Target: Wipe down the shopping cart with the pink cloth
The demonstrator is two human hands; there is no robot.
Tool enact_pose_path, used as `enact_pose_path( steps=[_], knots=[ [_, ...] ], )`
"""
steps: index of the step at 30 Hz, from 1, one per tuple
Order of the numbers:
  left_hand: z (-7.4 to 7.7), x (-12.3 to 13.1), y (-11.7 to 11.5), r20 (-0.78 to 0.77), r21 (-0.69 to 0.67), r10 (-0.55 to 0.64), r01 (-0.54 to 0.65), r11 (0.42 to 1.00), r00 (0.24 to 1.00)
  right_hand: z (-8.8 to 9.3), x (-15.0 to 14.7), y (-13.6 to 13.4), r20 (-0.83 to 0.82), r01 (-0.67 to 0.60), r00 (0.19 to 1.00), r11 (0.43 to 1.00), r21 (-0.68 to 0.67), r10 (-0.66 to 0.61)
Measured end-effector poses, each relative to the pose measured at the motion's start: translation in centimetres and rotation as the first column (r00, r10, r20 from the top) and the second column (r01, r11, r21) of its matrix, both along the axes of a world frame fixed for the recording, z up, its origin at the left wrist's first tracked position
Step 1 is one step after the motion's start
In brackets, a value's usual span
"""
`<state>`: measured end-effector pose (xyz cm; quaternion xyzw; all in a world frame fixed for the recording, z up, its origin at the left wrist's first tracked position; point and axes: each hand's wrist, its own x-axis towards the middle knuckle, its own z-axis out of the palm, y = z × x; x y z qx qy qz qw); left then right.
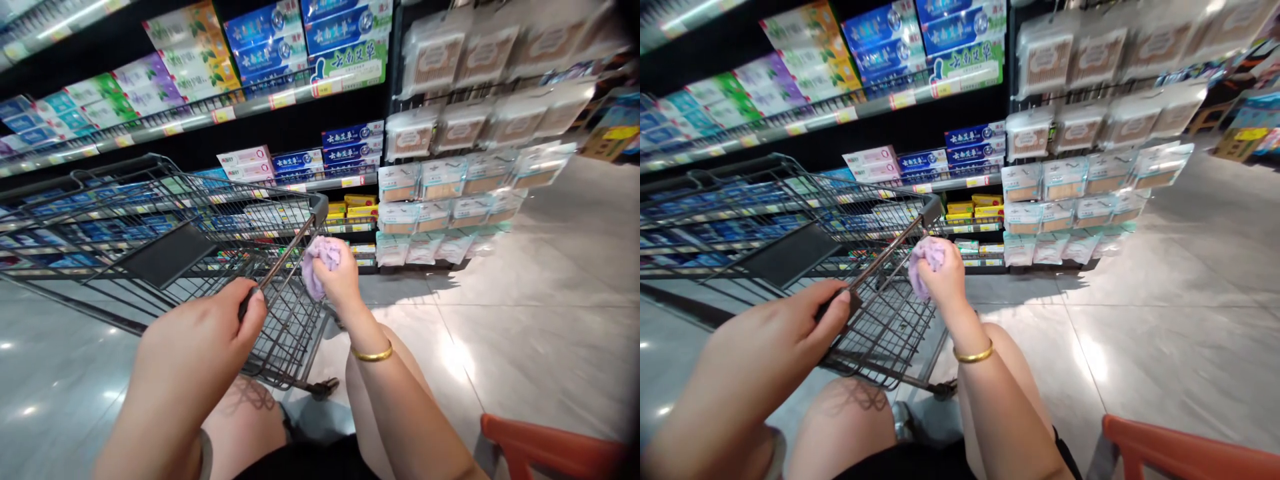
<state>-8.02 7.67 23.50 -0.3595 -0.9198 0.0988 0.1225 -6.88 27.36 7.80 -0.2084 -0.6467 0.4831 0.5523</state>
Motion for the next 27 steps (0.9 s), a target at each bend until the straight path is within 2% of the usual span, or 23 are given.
enact_pose_path(
  steps=[2,3,7,9,12,14,16,18,21,23,27],
  knots=[
    [-0.1,-0.1,-0.1,-0.014,0.010,-0.004,0.004,1.000,1.000,0.7,0.3,-0.7,-0.041,-0.010,0.999,0.993,0.118,0.015],
    [-0.1,-0.1,-0.1,-0.021,0.014,-0.004,0.004,1.000,1.000,0.8,0.3,-0.7,-0.041,-0.021,0.999,0.991,0.131,0.027],
    [-0.2,-0.2,-0.2,-0.019,0.024,-0.002,0.003,1.000,1.000,-0.2,0.3,0.9,0.057,-0.012,0.998,0.999,-0.048,0.014],
    [-0.3,-0.2,-0.2,-0.011,0.028,-0.011,0.012,1.000,1.000,-0.2,0.6,1.2,0.077,0.036,0.997,0.997,-0.065,-0.031],
    [-0.2,-0.2,-0.2,-0.010,0.038,-0.021,0.022,0.999,1.000,1.4,1.5,-0.4,-0.006,0.014,1.000,0.995,0.103,-0.014],
    [-0.2,-0.2,-0.2,-0.008,0.038,-0.027,0.027,0.999,1.000,2.5,2.0,-1.9,-0.058,-0.028,0.997,0.967,0.254,0.044],
    [-0.2,-0.2,-0.2,-0.003,0.033,-0.028,0.028,0.999,1.000,2.9,2.1,-2.6,-0.074,-0.039,0.995,0.938,0.344,0.068],
    [-0.2,-0.1,-0.2,-0.005,0.031,-0.029,0.029,0.999,1.000,2.2,1.8,-2.3,-0.058,-0.017,0.998,0.942,0.335,0.039],
    [-0.2,0.0,-0.2,-0.023,0.033,-0.038,0.038,0.999,0.999,1.1,1.2,-1.2,-0.003,0.045,0.999,0.976,0.212,-0.045],
    [-0.2,0.0,-0.2,-0.028,0.037,-0.041,0.042,0.998,0.999,1.2,1.3,-1.3,-0.010,0.064,0.998,0.979,0.194,-0.063],
    [-0.4,-0.1,-0.3,-0.023,0.040,-0.042,0.043,0.998,0.999,2.8,2.1,-3.4,-0.083,0.006,0.996,0.919,0.395,0.029]
  ],
)
